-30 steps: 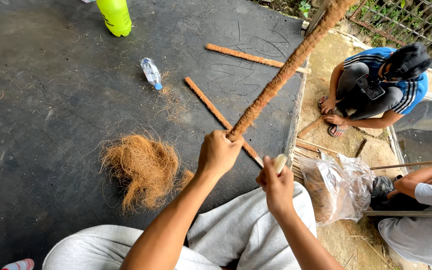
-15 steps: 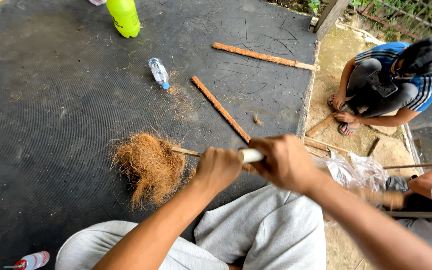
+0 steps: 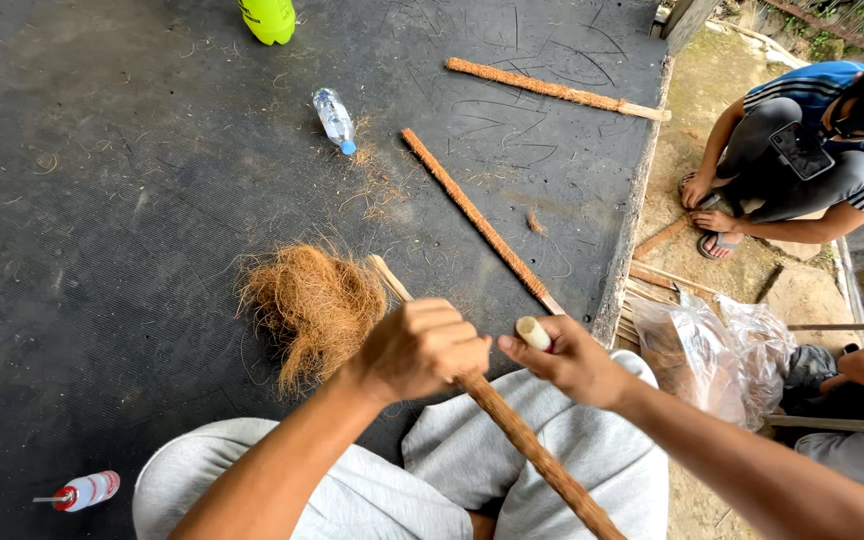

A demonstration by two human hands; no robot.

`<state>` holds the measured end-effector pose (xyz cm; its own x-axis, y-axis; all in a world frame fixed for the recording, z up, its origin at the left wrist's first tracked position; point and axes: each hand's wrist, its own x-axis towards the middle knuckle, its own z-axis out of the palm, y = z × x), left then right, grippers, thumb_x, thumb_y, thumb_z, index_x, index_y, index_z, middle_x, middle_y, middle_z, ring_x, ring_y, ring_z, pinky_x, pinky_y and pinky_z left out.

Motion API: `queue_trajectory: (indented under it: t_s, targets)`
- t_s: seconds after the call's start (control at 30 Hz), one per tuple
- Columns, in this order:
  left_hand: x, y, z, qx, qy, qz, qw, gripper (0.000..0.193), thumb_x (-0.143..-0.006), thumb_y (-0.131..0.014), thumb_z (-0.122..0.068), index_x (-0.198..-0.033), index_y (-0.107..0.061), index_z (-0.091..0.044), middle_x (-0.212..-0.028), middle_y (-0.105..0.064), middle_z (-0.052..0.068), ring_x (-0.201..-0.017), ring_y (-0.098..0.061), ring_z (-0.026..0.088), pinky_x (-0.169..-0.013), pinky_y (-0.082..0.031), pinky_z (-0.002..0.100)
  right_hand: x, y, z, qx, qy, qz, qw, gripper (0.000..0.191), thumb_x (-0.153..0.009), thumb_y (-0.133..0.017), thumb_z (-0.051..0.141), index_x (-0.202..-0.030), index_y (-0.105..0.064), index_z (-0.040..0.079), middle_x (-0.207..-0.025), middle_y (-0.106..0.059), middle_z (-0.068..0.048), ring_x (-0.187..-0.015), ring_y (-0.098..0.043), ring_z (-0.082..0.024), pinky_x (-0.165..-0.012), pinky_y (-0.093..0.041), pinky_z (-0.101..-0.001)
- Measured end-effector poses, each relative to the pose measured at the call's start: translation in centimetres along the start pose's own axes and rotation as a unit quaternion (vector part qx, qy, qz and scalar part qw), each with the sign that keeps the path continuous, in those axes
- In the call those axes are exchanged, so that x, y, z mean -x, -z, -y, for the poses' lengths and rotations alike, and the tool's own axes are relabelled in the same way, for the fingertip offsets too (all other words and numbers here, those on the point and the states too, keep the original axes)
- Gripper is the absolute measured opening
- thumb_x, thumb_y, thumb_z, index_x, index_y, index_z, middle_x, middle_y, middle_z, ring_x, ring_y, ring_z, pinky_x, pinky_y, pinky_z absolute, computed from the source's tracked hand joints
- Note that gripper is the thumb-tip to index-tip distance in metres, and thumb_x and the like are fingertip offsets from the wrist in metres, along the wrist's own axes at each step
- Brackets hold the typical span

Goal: The person sits on a mat and wraps coconut coir around a wooden broom handle using a small cylindrical tool to press and secure the fibers. They repeatedly pick up coir, apply it along the handle, and smooth it down while other people work nearby.

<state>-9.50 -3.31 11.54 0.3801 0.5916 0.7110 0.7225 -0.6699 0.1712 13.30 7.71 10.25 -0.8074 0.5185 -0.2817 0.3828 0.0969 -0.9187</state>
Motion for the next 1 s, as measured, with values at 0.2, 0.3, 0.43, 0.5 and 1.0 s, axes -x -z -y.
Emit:
queue_trajectory:
  t_s: [0.2, 0.3, 0.43, 0.5, 1.0]
  targets:
    - [2.6, -0.1, 5.7, 0.011, 0.147, -0.002, 0.989, 0.039, -0.098, -0.070, -0.011, -0.061, -0.058, -0.011, -0.050, -0.056, 0.002, -0.048, -0.057, 0.015, -0.057, -0.052, 0.036, -4.7, -5.6, -2.1, -0.191, 0.016, -0.066, 0.979, 0.028, -0.099, -0.065, 0.030, -0.077, -0.058, 0.013, -0.062, -0.048, 0.008, -0.055, -0.038, -0.004, -0.048, -0.031, -0.0270]
    - [3.4, -0.2, 6.9, 0.021, 0.372, 0.038, 0.927, 0.019, -0.090, -0.073, -0.016, -0.073, -0.067, -0.008, -0.054, -0.064, 0.006, -0.047, -0.062, 0.019, -0.044, -0.047, 0.038, -6.3, -7.7, -0.7, -0.203, 0.045, -0.103, 0.973, 0.032, -0.099, -0.064, 0.033, -0.075, -0.055, 0.014, -0.058, -0.044, 0.008, -0.049, -0.035, -0.004, -0.044, -0.028, -0.0271]
    - [3.2, -0.3, 6.8, 0.053, 0.506, -0.006, 0.861, 0.018, -0.082, -0.078, -0.025, -0.087, -0.072, -0.009, -0.052, -0.064, 0.008, -0.044, -0.063, 0.020, -0.043, -0.048, 0.037, -6.4, -9.1, 1.9, -0.090, 0.087, -0.195, 0.973, 0.045, -0.101, -0.067, 0.035, -0.067, -0.050, 0.010, -0.057, -0.041, 0.009, -0.053, -0.034, -0.003, -0.045, -0.027, -0.0281]
    - [2.7, -0.3, 6.6, 0.039, 0.518, -0.013, 0.854, 0.023, -0.083, -0.079, -0.028, -0.078, -0.070, -0.008, -0.050, -0.062, 0.009, -0.043, -0.061, 0.021, -0.044, -0.046, 0.038, -6.2, -8.8, 3.0, -0.054, 0.105, -0.210, 0.971, 0.047, -0.101, -0.066, 0.036, -0.065, -0.049, 0.011, -0.057, -0.039, 0.009, -0.054, -0.033, -0.003, -0.046, -0.026, -0.0285]
    - [1.6, -2.8, 5.9, 0.097, 0.563, -0.077, 0.817, 0.042, -0.092, -0.067, -0.018, -0.053, -0.052, -0.014, -0.044, -0.049, -0.002, -0.035, -0.042, 0.011, -0.036, -0.030, 0.031, -7.2, -4.8, -0.2, -0.282, 0.044, -0.273, 0.919, 0.044, -0.102, -0.067, 0.029, -0.068, -0.044, 0.014, -0.058, -0.040, 0.007, -0.049, -0.033, -0.005, -0.045, -0.029, -0.0283]
